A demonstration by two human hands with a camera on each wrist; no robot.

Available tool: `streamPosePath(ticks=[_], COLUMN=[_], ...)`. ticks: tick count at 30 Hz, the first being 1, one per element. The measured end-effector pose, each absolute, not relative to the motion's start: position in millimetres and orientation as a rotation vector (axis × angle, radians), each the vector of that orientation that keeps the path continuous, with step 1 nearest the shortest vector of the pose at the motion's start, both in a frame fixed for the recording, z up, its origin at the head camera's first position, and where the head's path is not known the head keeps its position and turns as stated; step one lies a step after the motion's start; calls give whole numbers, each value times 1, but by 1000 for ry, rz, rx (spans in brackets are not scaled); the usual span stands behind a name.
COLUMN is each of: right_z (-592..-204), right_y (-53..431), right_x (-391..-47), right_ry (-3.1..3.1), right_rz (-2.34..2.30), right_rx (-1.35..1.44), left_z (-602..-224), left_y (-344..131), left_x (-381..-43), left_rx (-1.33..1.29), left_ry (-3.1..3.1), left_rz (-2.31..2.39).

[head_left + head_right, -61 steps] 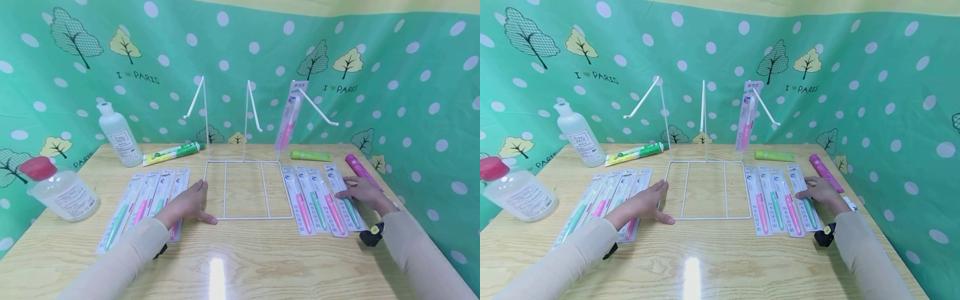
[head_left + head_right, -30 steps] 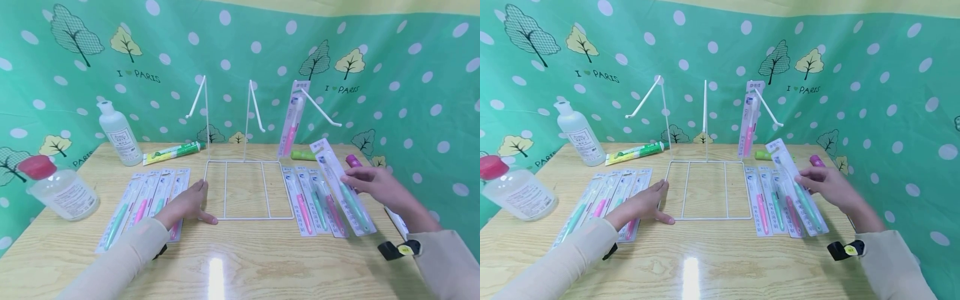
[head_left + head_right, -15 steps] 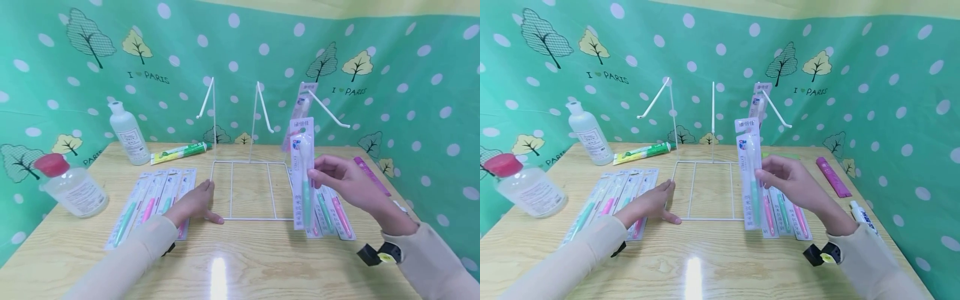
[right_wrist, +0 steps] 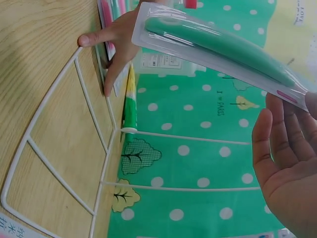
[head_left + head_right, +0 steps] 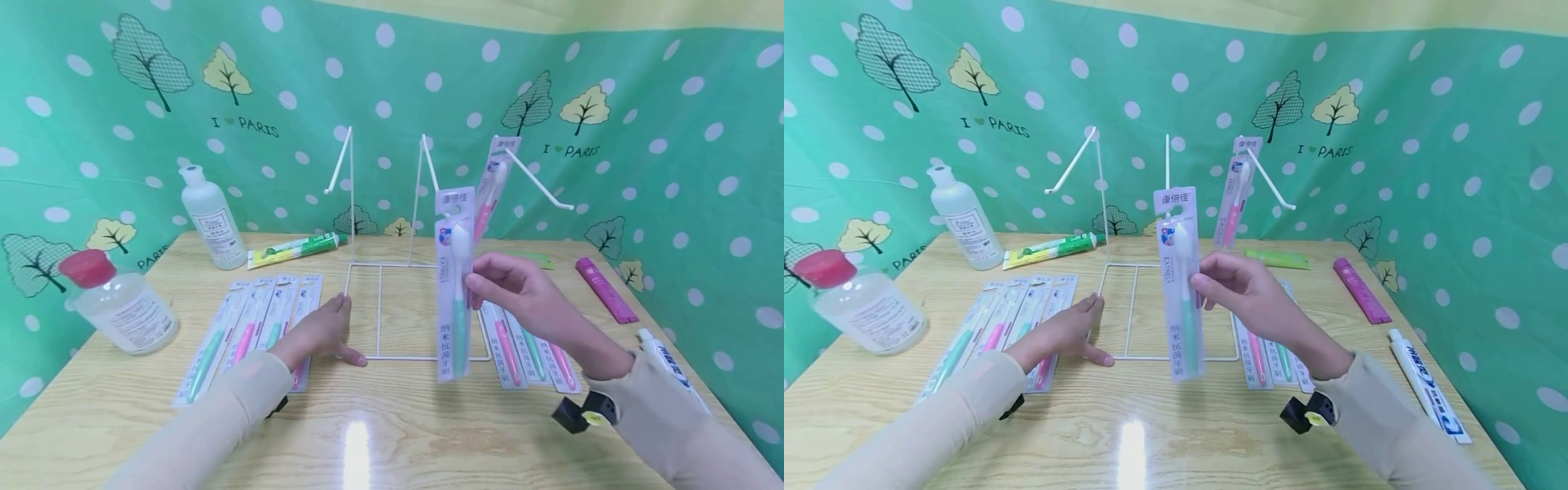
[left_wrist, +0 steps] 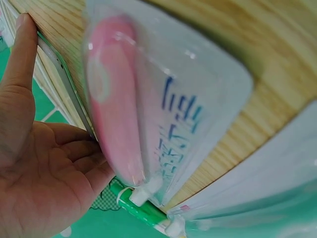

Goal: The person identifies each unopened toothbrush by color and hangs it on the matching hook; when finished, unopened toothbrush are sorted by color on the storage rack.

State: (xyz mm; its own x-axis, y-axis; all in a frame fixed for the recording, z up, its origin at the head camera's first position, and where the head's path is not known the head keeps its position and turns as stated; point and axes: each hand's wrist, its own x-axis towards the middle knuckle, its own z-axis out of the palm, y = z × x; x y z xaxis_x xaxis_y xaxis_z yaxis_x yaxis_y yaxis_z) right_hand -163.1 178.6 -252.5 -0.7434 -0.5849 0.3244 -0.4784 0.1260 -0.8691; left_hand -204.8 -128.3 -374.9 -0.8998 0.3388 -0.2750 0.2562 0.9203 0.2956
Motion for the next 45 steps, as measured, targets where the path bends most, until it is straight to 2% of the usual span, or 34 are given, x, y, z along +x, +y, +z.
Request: streamPosePath(ticks=[11,30,45], right_z=[-265,-245,-244], right_y=[154,121,119], right_x=[-192,-271,-297], right_ry=[2369,2436,2467], right_rz=[-1733,-1829,-1792], right_rx=[-871,-326,-262], left_z=[-372,-375,-374], left_y=[-128,-128,-129], left_x=[-203,-202,-199], left_rx=[443,435,444], left_ry=[2758,2777,2786], left_rz=[374,355,363])
